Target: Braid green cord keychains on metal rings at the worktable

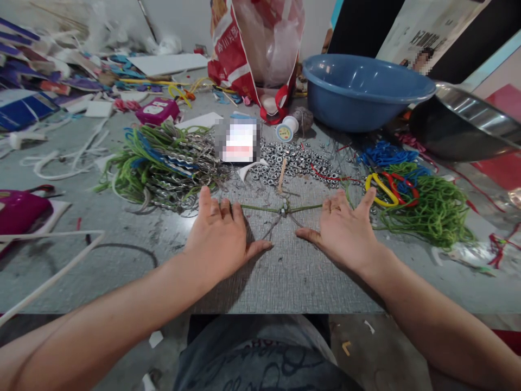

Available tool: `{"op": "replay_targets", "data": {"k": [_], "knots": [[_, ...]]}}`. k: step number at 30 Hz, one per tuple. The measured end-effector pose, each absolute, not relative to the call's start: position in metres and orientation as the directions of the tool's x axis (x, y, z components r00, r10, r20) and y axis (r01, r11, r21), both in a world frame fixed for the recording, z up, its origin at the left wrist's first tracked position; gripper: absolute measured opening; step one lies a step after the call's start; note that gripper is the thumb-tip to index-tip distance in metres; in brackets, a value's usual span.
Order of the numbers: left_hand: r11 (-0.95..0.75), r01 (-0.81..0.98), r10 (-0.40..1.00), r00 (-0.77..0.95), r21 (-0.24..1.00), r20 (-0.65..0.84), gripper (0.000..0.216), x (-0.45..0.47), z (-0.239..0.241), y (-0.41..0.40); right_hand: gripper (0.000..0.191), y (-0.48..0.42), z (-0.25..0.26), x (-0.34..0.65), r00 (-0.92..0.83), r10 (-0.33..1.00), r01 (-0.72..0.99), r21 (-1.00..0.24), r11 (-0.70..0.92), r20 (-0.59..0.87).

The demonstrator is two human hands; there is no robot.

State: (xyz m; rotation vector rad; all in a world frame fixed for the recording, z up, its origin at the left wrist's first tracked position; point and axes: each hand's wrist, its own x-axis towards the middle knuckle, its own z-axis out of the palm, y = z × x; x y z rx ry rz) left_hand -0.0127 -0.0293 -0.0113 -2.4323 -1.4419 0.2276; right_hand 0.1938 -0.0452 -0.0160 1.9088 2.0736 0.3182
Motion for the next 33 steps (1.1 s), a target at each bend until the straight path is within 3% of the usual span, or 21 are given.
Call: {"op": "replay_targets", "data": {"k": [3,6,11,13,16,22,33], "knots": [[-0.453,0.833,0.871,0.489,-0.317,0.041,0.097,-0.015,-0.012,-0.028,0.095,-0.045,-0.016,0.196,-0.083,0.995,0.927,0.363,0.095,-0.050],[-0.467,0.844,0.852,0.510,-0.262,0.123,0.079,-0.016,-0.013,-0.026,0.090,-0.043,-0.015,0.197,-0.104,0.995,0.941,0.323,0.100,-0.008],[-0.597,0.800,0.753,0.584,-0.058,0.303,0.034,-0.014,-0.015,-0.015,0.059,-0.035,-0.015,0.193,-0.228,0.963,0.973,0.049,0.223,0.143],[-0.679,0.733,0.698,0.633,0.030,0.334,0.029,-0.010,-0.017,-0.010,0.043,-0.032,-0.018,0.190,-0.291,0.939,0.950,-0.065,0.307,0.181],[-0.726,0.679,0.672,0.669,0.104,0.318,0.027,-0.004,-0.019,-0.004,0.031,-0.027,-0.024,0.187,-0.333,0.922,0.924,-0.128,0.361,0.197],[-0.722,0.687,0.690,0.707,0.081,0.158,0.024,0.004,-0.017,0.002,0.025,-0.019,-0.028,0.187,-0.370,0.911,0.910,-0.127,0.395,0.185],[-0.755,0.655,0.652,0.741,0.039,0.162,0.021,0.009,-0.029,0.004,0.023,-0.019,-0.028,0.184,-0.469,0.855,0.855,-0.130,0.502,0.220]]}}
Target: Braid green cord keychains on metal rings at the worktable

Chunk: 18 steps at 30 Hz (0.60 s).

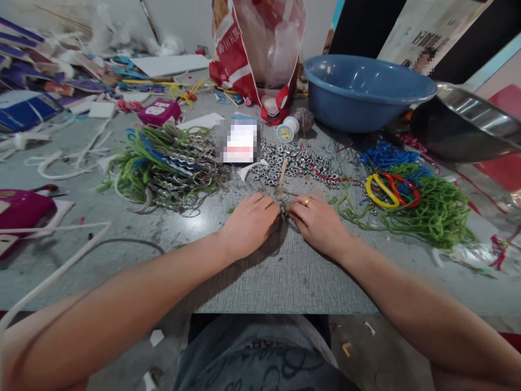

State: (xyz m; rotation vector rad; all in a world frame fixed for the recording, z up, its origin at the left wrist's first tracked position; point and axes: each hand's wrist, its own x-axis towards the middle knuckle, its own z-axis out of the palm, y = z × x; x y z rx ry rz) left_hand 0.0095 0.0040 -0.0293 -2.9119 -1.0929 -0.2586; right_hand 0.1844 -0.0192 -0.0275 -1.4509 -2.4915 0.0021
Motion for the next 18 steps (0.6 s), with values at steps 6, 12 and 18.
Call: {"op": "replay_targets", "data": {"k": [6,12,18], "knots": [[-0.754,0.655,0.657,0.753,0.047,0.040,0.024,0.003,-0.026,-0.003,0.024,-0.024,-0.027,0.184,-0.521,0.836,0.835,-0.101,0.541,0.172],[-0.734,0.661,0.668,0.744,0.152,-0.009,0.028,0.002,-0.023,-0.003,0.025,-0.030,-0.024,0.183,-0.433,0.900,0.899,-0.051,0.435,0.056],[-0.654,0.737,0.741,0.669,0.174,-0.050,0.030,0.001,-0.018,-0.005,0.029,-0.034,-0.020,0.182,-0.263,0.960,0.964,0.021,0.267,-0.100]]}}
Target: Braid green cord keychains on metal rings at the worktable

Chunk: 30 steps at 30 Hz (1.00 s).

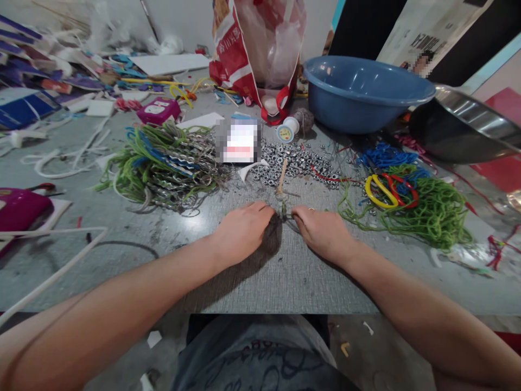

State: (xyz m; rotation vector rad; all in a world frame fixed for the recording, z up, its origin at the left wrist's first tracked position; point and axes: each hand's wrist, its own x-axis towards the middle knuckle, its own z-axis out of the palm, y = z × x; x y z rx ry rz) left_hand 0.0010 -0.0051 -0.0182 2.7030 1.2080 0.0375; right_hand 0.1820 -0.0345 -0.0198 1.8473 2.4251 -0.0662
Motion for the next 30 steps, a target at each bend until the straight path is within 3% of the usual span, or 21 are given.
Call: {"op": "replay_targets", "data": {"k": [5,13,20,25,30], "knots": [[-0.647,0.744,0.748,0.662,0.164,-0.054,0.025,0.001,-0.016,-0.006,0.029,-0.035,-0.018,0.183,-0.227,0.969,0.974,-0.044,0.224,-0.099],[-0.558,0.773,0.803,0.595,0.301,-0.039,0.028,0.003,-0.016,-0.007,0.028,-0.036,-0.015,0.179,-0.226,0.966,0.973,-0.078,0.218,-0.122],[-0.515,0.846,0.838,0.531,0.137,-0.128,0.030,0.007,-0.012,-0.011,0.022,-0.036,-0.010,0.178,-0.241,0.954,0.969,-0.091,0.228,-0.177],[-0.530,0.838,0.826,0.545,0.131,-0.144,0.035,0.009,-0.009,-0.013,0.018,-0.036,-0.004,0.180,-0.312,0.924,0.945,-0.176,0.277,-0.222],[-0.563,0.820,0.801,0.572,0.102,-0.176,0.028,0.009,-0.007,-0.010,0.014,-0.035,-0.001,0.183,-0.372,0.898,0.917,-0.243,0.316,-0.236]]}}
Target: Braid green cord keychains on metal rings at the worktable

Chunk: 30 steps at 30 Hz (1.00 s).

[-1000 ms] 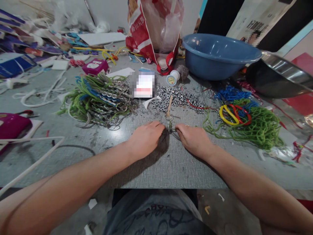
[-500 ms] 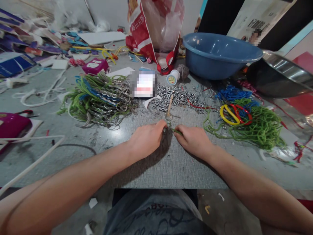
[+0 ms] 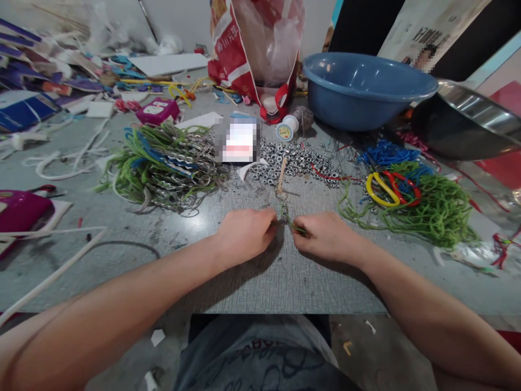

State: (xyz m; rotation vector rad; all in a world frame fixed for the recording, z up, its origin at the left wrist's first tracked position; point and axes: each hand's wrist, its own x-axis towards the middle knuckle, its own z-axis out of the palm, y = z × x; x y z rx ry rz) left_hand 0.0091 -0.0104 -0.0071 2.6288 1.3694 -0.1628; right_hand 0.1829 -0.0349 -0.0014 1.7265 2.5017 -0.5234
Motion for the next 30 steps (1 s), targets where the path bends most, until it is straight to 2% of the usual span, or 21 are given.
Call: {"op": "replay_targets", "data": {"k": [5,9,14,18,22,27,30], "knots": [[-0.698,0.695,0.644,0.714,0.172,-0.275,0.022,0.007,0.000,-0.005,0.014,-0.036,-0.001,0.182,-0.360,0.909,0.919,-0.249,0.306,-0.212],[-0.707,0.681,0.609,0.723,0.189,-0.328,0.021,0.005,0.003,-0.003,0.014,-0.036,0.000,0.182,-0.352,0.906,0.923,-0.250,0.293,-0.235],[-0.636,0.756,0.705,0.651,0.154,-0.280,0.027,0.005,0.001,-0.008,0.016,-0.037,-0.002,0.180,-0.311,0.923,0.940,-0.215,0.264,-0.227],[-0.544,0.830,0.802,0.558,0.126,-0.213,0.042,0.007,-0.004,-0.010,0.029,-0.037,-0.006,0.178,-0.225,0.952,0.960,-0.213,0.180,-0.210],[-0.512,0.856,0.831,0.514,0.072,-0.212,0.036,0.008,-0.007,-0.009,0.030,-0.036,-0.008,0.177,-0.195,0.957,0.963,-0.228,0.146,-0.213],[-0.529,0.849,0.829,0.516,-0.002,-0.216,0.029,0.007,-0.009,-0.008,0.029,-0.035,-0.007,0.178,-0.164,0.958,0.983,-0.124,0.137,-0.237],[-0.529,0.848,0.829,0.516,-0.007,-0.215,0.028,0.007,-0.009,-0.008,0.028,-0.035,-0.007,0.180,-0.153,0.958,0.986,-0.105,0.131,-0.243]]}}
